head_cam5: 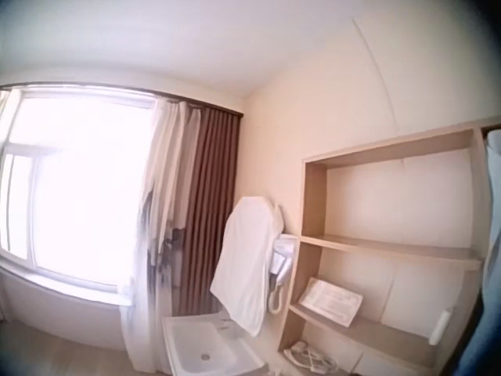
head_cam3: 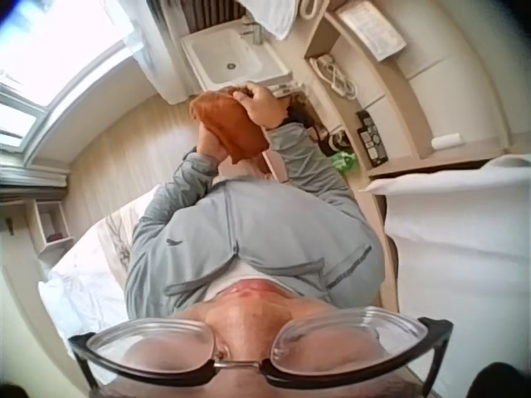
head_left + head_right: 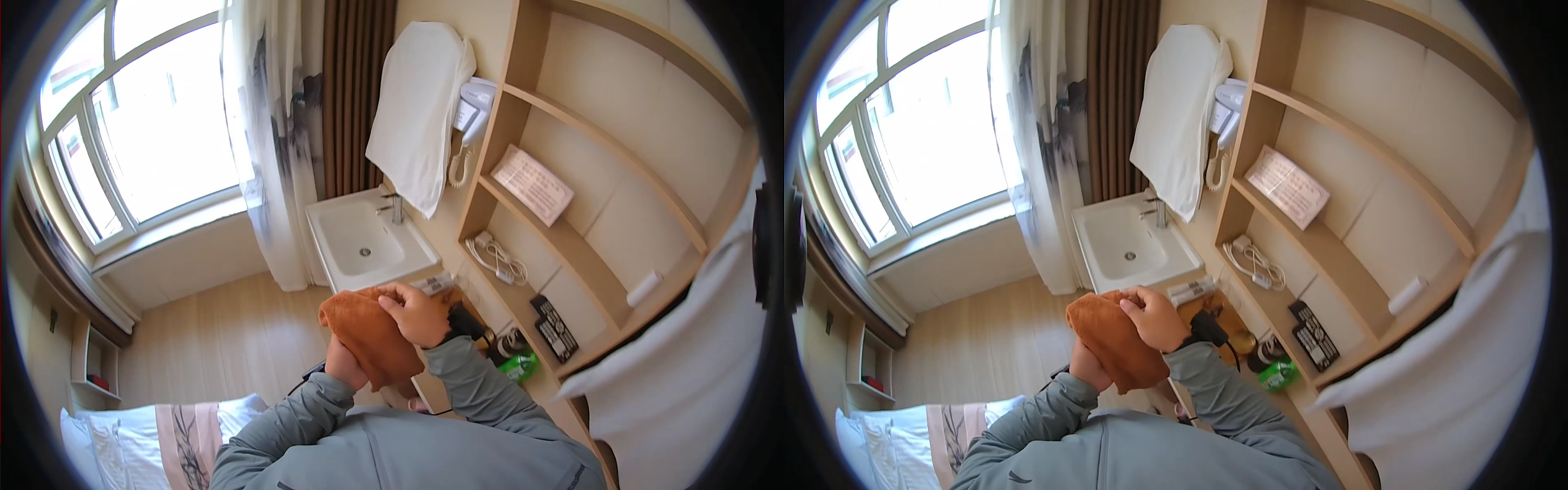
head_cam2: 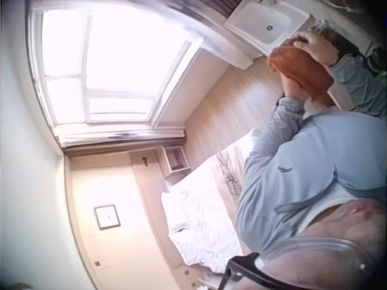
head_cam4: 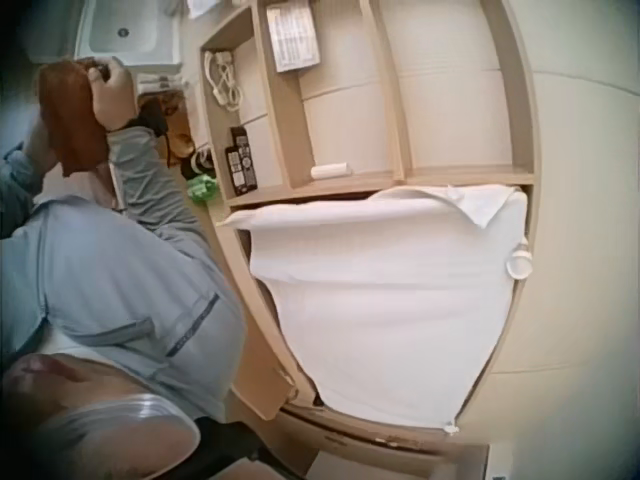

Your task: Wiping various surfaces in a hotel room including desks, shelves, headboards, and bathroom walls using a cloth.

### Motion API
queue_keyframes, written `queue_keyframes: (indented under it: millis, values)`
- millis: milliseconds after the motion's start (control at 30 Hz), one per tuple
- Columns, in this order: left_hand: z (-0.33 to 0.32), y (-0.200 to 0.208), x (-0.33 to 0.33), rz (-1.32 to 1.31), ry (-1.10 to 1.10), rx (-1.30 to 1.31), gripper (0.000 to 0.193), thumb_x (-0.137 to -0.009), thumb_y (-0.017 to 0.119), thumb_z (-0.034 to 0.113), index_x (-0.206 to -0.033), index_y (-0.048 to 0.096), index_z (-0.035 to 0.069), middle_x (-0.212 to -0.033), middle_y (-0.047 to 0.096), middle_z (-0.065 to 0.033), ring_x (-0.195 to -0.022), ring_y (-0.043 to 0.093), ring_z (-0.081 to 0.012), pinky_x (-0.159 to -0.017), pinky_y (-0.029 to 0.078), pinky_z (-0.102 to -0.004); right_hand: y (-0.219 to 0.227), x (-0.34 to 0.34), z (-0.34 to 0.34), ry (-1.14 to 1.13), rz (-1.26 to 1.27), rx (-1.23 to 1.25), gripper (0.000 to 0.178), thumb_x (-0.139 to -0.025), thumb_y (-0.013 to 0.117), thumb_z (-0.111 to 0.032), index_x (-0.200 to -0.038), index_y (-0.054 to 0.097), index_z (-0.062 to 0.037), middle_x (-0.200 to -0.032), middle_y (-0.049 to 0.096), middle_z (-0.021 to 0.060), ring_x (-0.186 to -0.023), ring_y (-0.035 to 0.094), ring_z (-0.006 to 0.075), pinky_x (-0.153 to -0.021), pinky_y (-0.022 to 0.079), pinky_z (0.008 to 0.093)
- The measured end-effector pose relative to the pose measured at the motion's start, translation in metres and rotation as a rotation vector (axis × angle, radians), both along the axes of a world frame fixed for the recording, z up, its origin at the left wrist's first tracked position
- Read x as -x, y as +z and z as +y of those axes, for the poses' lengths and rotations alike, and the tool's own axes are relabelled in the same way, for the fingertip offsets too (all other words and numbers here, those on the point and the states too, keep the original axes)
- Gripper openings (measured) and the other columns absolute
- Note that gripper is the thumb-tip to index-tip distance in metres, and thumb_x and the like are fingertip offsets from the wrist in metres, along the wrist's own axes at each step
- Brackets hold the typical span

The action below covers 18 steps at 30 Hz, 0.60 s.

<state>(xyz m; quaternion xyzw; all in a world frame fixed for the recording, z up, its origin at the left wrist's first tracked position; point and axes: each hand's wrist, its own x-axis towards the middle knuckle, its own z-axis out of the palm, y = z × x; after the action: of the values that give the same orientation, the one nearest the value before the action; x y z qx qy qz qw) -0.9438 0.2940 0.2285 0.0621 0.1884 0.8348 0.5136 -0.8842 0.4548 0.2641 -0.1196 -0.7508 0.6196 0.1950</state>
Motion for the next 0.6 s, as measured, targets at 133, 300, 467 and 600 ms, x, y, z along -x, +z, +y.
queue_keyframes:
  millis: [133, 300, 467, 600]
  values:
    - [0.058, -0.003, 0.051, -0.010, 0.104, 0.018, 0.067, -0.104, 0.035, 0.063, -0.141, 0.053, 0.010, -0.140, 0.059, -0.0115, -0.127, 0.057, -0.0316, -0.110, 0.046, -0.0471, -0.027, 0.035, 0.063, -0.129, 0.010, 0.046, 0.037, -0.102, 0.062, -0.022, -0.129, 0.058, 0.0032, -0.114, 0.068, 0.0124, -0.100, 0.065, 0.0173, -0.089, 0.052, 0.0312]
    - [0.151, -0.026, 0.106, -0.086, 0.136, 0.242, 0.072, -0.103, 0.030, 0.068, -0.140, 0.053, 0.011, -0.140, 0.059, -0.0111, -0.127, 0.058, -0.0328, -0.110, 0.046, -0.0490, -0.051, 0.021, 0.130, -0.259, 0.093, 0.161, 0.038, -0.106, 0.056, -0.027, -0.130, 0.056, 0.0018, -0.112, 0.068, 0.0104, -0.103, 0.064, 0.0168, -0.093, 0.050, 0.0300]
    - [0.266, -0.037, 0.156, -0.147, 0.026, 0.267, 0.073, -0.103, 0.027, 0.068, -0.143, 0.051, 0.012, -0.142, 0.058, -0.0107, -0.129, 0.056, -0.0340, -0.112, 0.044, -0.0513, -0.055, -0.009, 0.159, -0.484, -0.061, 0.215, 0.036, -0.107, 0.054, -0.025, -0.129, 0.056, 0.0022, -0.110, 0.069, 0.0124, -0.099, 0.065, 0.0170, -0.089, 0.051, 0.0304]
    - [0.371, -0.065, 0.172, -0.115, -0.140, -0.005, 0.069, -0.104, 0.031, 0.065, -0.145, 0.048, 0.011, -0.144, 0.057, -0.0104, -0.131, 0.055, -0.0317, -0.113, 0.043, -0.0471, -0.047, -0.011, 0.157, -0.683, -0.070, 0.225, 0.035, -0.107, 0.052, -0.025, -0.127, 0.058, 0.0032, -0.106, 0.069, 0.0135, -0.095, 0.065, 0.0181, -0.088, 0.051, 0.0317]
